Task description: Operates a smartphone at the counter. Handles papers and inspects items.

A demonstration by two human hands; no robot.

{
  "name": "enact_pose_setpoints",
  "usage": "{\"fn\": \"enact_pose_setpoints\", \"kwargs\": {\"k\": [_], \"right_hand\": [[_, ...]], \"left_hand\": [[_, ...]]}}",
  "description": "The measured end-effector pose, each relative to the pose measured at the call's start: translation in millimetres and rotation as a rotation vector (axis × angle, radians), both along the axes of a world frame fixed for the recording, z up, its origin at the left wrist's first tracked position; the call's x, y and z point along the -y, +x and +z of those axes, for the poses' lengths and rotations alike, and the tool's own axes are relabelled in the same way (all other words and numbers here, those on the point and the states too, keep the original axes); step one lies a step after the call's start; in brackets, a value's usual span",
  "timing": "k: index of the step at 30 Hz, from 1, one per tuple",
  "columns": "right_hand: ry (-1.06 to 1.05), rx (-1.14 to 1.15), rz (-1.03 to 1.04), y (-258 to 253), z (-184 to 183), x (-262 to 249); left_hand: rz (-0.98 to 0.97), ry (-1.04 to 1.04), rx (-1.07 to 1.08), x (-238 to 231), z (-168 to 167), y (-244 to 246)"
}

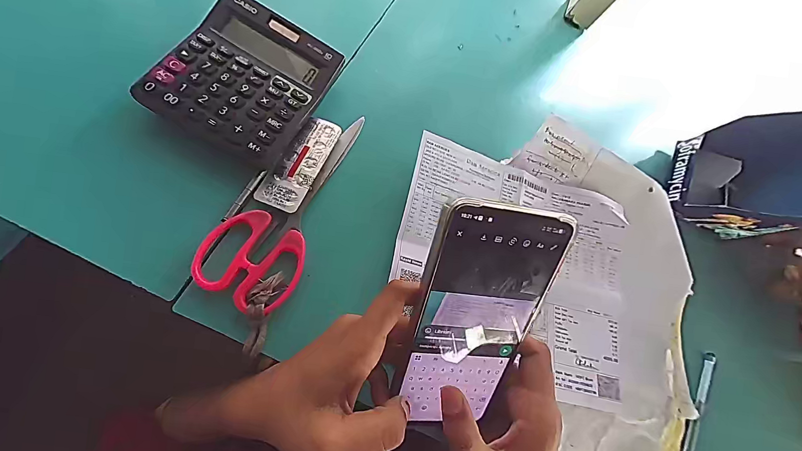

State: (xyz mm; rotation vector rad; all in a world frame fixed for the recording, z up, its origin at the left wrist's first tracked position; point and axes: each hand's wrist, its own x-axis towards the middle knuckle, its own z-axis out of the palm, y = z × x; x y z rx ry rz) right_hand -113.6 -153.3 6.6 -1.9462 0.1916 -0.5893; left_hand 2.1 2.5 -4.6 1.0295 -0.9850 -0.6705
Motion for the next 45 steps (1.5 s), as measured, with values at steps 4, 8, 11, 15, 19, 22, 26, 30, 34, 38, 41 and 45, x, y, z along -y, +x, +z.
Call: {"fn": "enact_pose_setpoints", "kwargs": {"k": [4, 8, 11, 15, 19, 22, 26, 30, 34, 38, 41, 45], "right_hand": [[-0.025, 0.003, -0.029, 0, -2, -1], [-0.047, -0.004, -0.042, 0, -2, -1], [-0.073, -0.006, -0.051, 0, -1, -1], [-0.106, -0.019, -0.113, 3, 0, -5], [-0.073, 0.02, -0.034, 1, -2, -1], [-0.014, 0.031, 0.032, -2, -4, 3], [-0.008, 0.02, 0.014, -1, -2, 1], [-0.005, 0.004, -0.018, 0, -1, -1], [0.047, 0.025, 0.055, -2, -2, 2], [0.102, 0.087, 0.088, -2, -2, 5], [0.097, 0.115, 0.066, -1, 0, 7], [0.082, 0.132, 0.034, -2, 0, 7]], "left_hand": [[-0.009, 0.011, 0.033, -1, -1, 0], [-0.01, 0.005, 0.046, -1, -1, 0], [-0.014, -0.006, 0.078, 0, -2, 0], [0.012, 0.003, 0.122, -1, -2, 0], [0.008, 0.009, 0.069, 0, -2, 0], [-0.007, 0.006, 0.049, 0, -2, 0], [-0.013, 0.007, 0.044, 0, -2, 0], [-0.014, 0.008, 0.041, -1, -2, 1], [-0.01, 0.016, 0.0, -2, -1, 0], [-0.038, 0.008, -0.079, -4, 1, 2], [-0.053, 0.013, -0.095, -4, 2, 3], [-0.05, 0.016, -0.088, -5, 2, 3]]}}
